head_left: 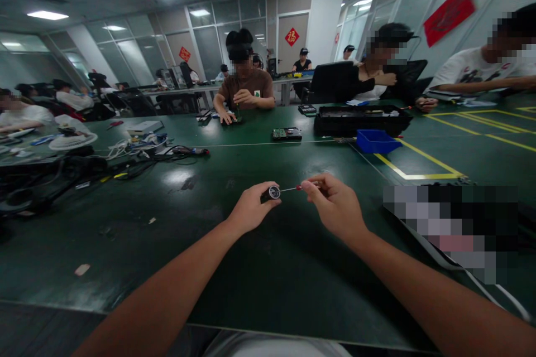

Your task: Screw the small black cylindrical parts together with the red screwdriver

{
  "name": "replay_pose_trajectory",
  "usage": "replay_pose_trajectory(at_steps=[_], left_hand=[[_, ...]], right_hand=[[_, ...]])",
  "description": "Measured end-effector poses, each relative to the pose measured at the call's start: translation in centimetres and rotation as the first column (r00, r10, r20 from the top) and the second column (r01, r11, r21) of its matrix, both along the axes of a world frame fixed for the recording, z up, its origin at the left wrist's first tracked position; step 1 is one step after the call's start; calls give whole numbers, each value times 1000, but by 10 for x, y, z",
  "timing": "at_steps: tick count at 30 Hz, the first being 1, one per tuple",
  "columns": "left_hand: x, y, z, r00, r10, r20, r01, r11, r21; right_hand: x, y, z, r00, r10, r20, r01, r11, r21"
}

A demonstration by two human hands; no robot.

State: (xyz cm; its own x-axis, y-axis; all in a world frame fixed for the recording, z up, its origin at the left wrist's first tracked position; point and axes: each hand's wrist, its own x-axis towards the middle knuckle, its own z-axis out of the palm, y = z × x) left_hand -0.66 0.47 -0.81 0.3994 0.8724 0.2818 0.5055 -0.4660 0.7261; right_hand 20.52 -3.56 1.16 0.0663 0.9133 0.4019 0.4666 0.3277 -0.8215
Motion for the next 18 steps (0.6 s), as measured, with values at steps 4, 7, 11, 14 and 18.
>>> replay_pose_trajectory(at_steps=[4,7,11,14,18], left_hand=[[-1,2,-2,999,10,-30,-9,1000,27],[-2,3,-3,999,16,-46,-13,999,50],[-2,2,-3,997,-1,-77,6,997,71],[-2,2,-3,996,-11,-94,18,997,72],[-3,4,-5,997,13,-71,-8,997,75]], right_hand=[[0,0,1,997,70,22,-71,997,27],[-1,0,1,995,89,44,-91,996,26],[-1,0,0,995,32,93,-29,999,-34],[-1,1,-1,994,33,107,-28,998,-48],[-2,2,-2,993,81,80,-79,997,-26]])
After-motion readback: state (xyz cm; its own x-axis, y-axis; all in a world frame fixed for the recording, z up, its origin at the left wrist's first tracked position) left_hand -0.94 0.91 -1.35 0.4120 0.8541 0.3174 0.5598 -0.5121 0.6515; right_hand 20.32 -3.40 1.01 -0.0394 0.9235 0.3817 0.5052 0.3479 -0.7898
